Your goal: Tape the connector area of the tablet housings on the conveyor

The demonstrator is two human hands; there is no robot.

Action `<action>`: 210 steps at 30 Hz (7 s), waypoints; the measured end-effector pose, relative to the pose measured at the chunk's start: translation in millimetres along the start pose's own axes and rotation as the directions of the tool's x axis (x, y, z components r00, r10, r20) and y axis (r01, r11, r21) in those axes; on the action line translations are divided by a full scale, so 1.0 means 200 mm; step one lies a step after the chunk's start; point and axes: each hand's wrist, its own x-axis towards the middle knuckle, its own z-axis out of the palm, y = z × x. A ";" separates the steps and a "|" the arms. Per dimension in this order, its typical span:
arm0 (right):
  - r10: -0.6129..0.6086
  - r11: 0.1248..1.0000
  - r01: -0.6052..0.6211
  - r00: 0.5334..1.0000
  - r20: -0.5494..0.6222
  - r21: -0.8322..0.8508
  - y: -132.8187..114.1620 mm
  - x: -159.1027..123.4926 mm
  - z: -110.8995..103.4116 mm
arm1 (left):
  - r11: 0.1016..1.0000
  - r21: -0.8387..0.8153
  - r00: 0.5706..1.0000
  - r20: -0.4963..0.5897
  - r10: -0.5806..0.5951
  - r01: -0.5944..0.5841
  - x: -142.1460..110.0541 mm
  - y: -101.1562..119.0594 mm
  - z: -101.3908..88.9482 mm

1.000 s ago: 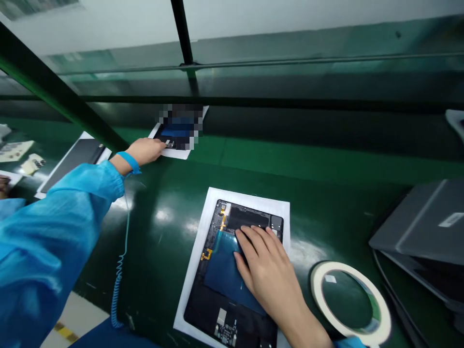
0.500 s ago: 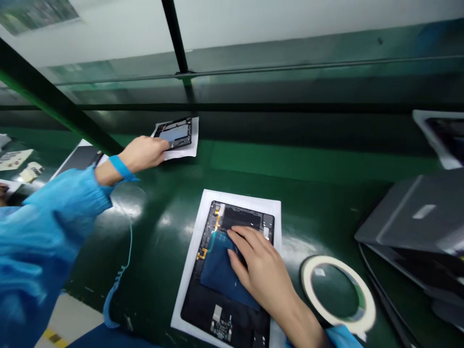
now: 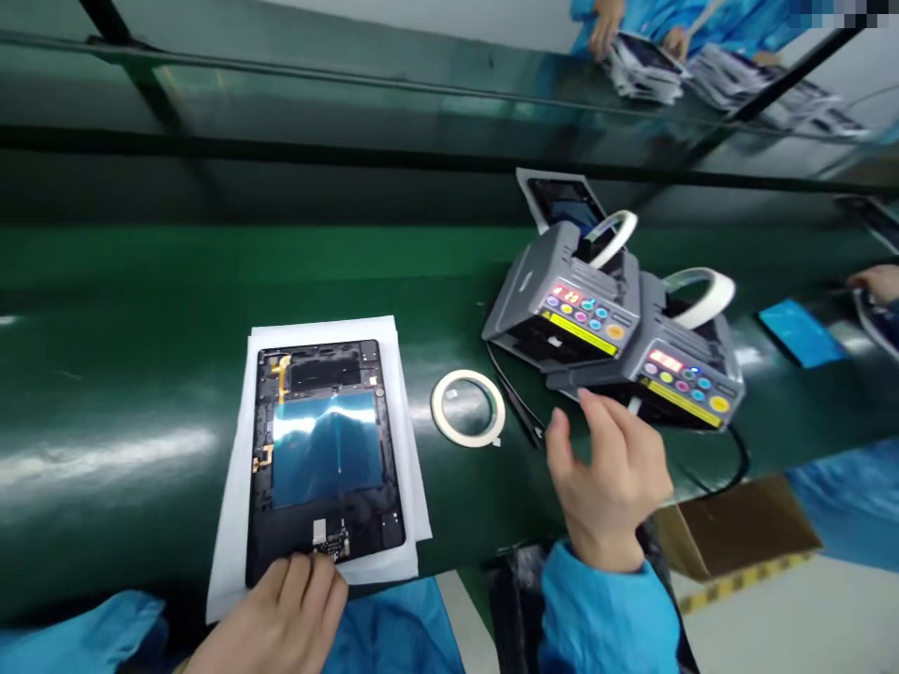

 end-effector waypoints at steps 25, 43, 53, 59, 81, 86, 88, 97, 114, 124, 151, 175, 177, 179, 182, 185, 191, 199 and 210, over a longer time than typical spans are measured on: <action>-0.132 0.942 0.095 0.986 0.098 0.321 -0.14 0.08 -0.08 | 0.965 -0.261 0.997 -0.081 -0.013 -0.009 -0.01 -0.28 0.02; -0.440 0.631 0.136 0.874 0.208 0.764 -1.09 0.34 0.49 | 0.947 -0.219 0.959 -0.105 -0.262 0.235 0.08 -0.84 0.30; -0.543 0.691 0.356 0.830 0.127 0.629 -1.10 0.34 0.47 | 0.933 -0.278 0.948 -0.155 -0.277 0.228 0.08 -0.84 0.32; -0.554 0.679 0.365 0.824 0.120 0.637 -1.10 0.34 0.48 | 0.931 -0.285 0.945 -0.164 -0.281 0.228 0.08 -0.84 0.32; -0.736 0.668 0.552 0.586 0.338 0.499 -1.16 0.36 0.36 | 0.924 -0.315 0.946 -0.166 -0.278 0.217 0.08 -0.87 0.33; -0.672 0.644 0.399 0.703 0.234 0.653 -0.91 0.29 0.20 | 0.938 -0.288 0.960 -0.143 -0.242 0.194 0.08 -0.88 0.30; -0.533 0.729 0.331 0.824 0.194 0.599 -0.72 0.24 0.12 | 0.940 -0.294 0.964 -0.144 -0.222 0.173 0.09 -0.88 0.29; 0.019 0.996 -0.012 0.997 0.077 -0.089 -0.02 0.11 0.20 | 0.961 -0.224 0.958 -0.198 -0.209 0.163 0.12 -0.96 0.30; 0.065 0.998 -0.066 0.995 0.080 0.010 0.03 0.11 0.32 | 0.951 -0.254 0.945 -0.230 -0.234 0.174 0.12 -0.96 0.30; 0.068 0.995 -0.064 0.996 0.052 -0.073 0.04 0.13 0.34 | 0.945 -0.278 0.938 -0.246 -0.242 0.171 0.12 -0.96 0.32; -0.615 0.577 0.148 0.726 0.308 0.803 -0.47 0.23 0.44 | 0.884 -0.375 0.939 -0.086 -0.332 0.278 0.61 -0.61 0.18; -0.669 0.663 0.380 0.687 0.283 0.645 -0.53 0.22 0.38 | 0.751 -0.573 0.909 -0.026 -0.417 0.328 0.59 -0.64 0.20; -0.658 0.679 0.364 0.686 0.310 0.638 -0.54 0.22 0.38 | 0.753 -0.582 0.916 -0.034 -0.399 0.307 0.59 -0.65 0.21; -0.649 0.684 0.346 0.690 0.320 0.642 -0.54 0.22 0.38 | 0.760 -0.587 0.925 -0.046 -0.376 0.279 0.59 -0.66 0.22; -0.603 0.696 0.301 0.738 0.303 0.652 -0.55 0.23 0.38 | 0.770 -0.591 0.931 -0.081 -0.355 0.242 0.58 -0.67 0.24; -0.505 0.753 0.255 0.815 0.285 0.606 -0.57 0.24 0.39 | 0.781 -0.582 0.931 -0.108 -0.349 0.225 0.58 -0.67 0.25; -0.452 0.830 0.266 0.836 0.311 0.490 -0.62 0.28 0.40 | 0.788 -0.573 0.929 -0.120 -0.351 0.224 0.59 -0.67 0.25; -0.455 0.837 0.275 0.829 0.324 0.472 -0.63 0.28 0.39 | 0.798 -0.559 0.931 -0.120 -0.346 0.224 0.59 -0.67 0.25; -0.426 0.857 0.240 0.827 0.366 0.455 -0.65 0.28 0.38 | 0.770 -0.590 0.929 -0.087 -0.359 0.242 0.59 -0.68 0.25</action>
